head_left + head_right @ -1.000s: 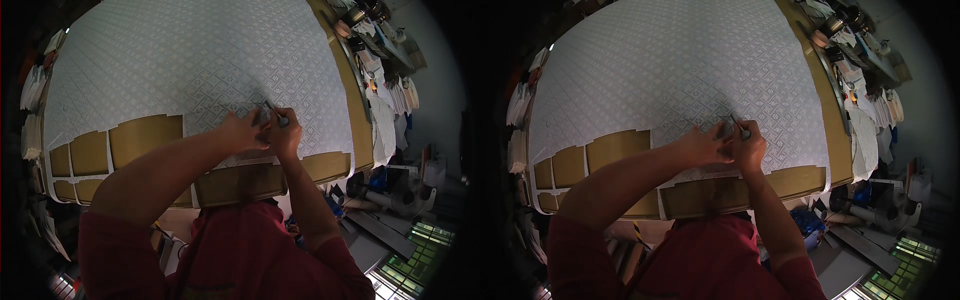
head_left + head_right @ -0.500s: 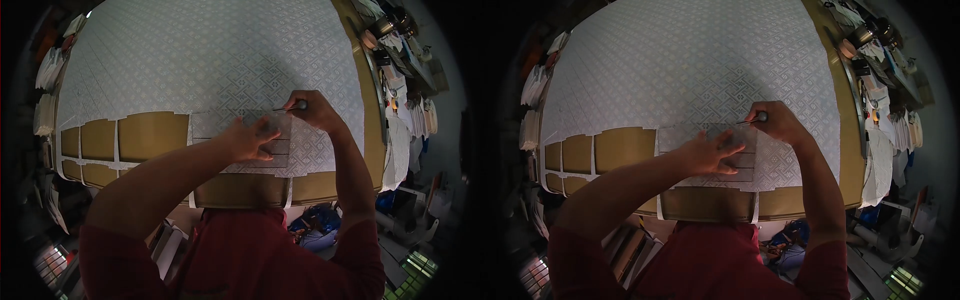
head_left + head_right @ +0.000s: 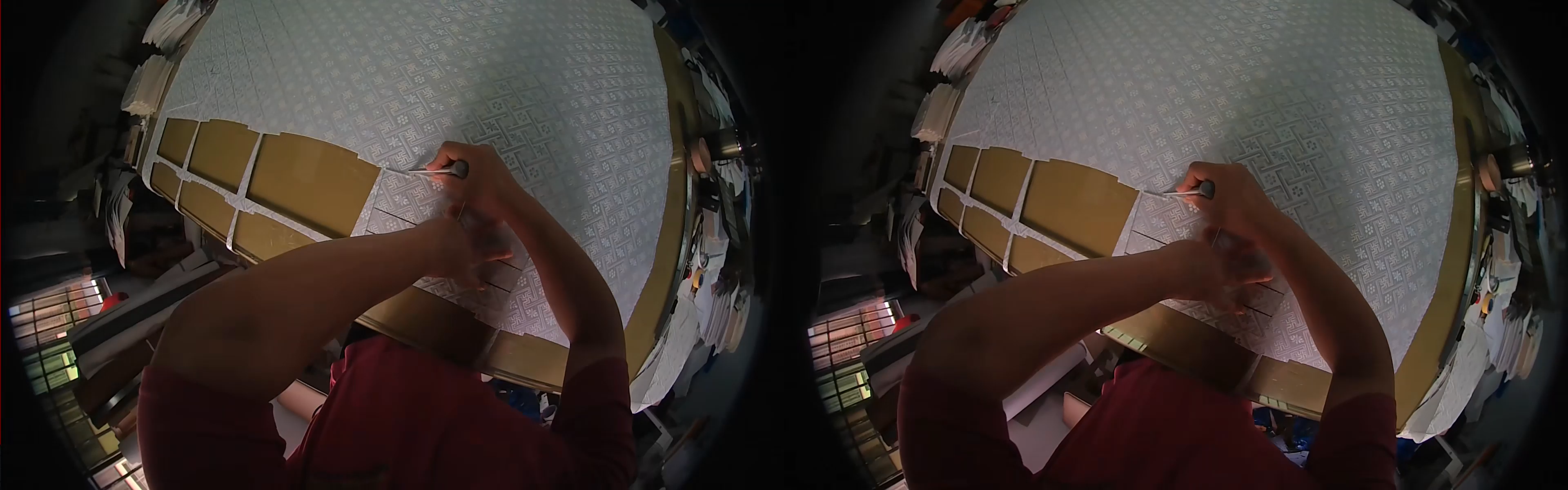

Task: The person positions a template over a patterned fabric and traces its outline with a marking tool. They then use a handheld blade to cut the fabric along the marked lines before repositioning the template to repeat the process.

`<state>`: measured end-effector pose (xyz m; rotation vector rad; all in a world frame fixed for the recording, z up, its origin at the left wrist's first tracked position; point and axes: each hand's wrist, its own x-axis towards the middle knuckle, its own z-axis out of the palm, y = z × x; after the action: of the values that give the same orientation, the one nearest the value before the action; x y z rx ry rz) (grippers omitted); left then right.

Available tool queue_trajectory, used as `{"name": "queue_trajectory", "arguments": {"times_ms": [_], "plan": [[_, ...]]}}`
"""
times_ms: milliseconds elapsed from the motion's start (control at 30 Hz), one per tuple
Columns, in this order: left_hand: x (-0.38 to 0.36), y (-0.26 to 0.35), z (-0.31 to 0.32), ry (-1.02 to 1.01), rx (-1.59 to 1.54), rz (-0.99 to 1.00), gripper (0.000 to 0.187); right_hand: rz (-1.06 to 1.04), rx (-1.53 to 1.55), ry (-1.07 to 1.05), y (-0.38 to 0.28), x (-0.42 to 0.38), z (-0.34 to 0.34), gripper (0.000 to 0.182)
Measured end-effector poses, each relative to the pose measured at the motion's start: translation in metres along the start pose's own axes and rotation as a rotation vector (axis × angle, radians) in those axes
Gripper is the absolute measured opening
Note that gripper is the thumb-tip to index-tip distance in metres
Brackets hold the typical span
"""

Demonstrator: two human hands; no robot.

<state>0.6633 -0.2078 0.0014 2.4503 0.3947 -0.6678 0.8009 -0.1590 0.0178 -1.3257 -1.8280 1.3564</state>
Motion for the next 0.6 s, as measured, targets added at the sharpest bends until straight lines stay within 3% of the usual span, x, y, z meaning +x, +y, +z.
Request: {"name": "queue_trajectory", "arguments": {"times_ms": [133, 267, 367, 533, 600], "plan": [[-0.003, 0.001, 0.001, 0.092, -0.019, 0.019, 0.084, -0.007, 0.016, 0.017, 0.011, -0.002, 0.0, 0.017], [-0.005, 0.007, -0.003, 0.035, 0.047, -0.01, 0.081, -0.022, 0.078, -0.036, 0.015, 0.011, -0.008, 0.017], [-0.01, 0.009, -0.01, 0.029, 0.071, -0.004, 0.08, -0.181, -0.028, -0.092, 0.013, 0.033, -0.022, 0.017], [-0.015, 0.01, -0.022, -0.059, 0.175, 0.055, 0.077, -0.27, -0.071, -0.497, 0.006, 0.086, -0.045, 0.019], [-0.01, 0.01, -0.014, -0.001, 0.003, -0.008, 0.076, -0.296, -0.104, -0.593, -0.004, 0.104, -0.05, 0.02]]}}
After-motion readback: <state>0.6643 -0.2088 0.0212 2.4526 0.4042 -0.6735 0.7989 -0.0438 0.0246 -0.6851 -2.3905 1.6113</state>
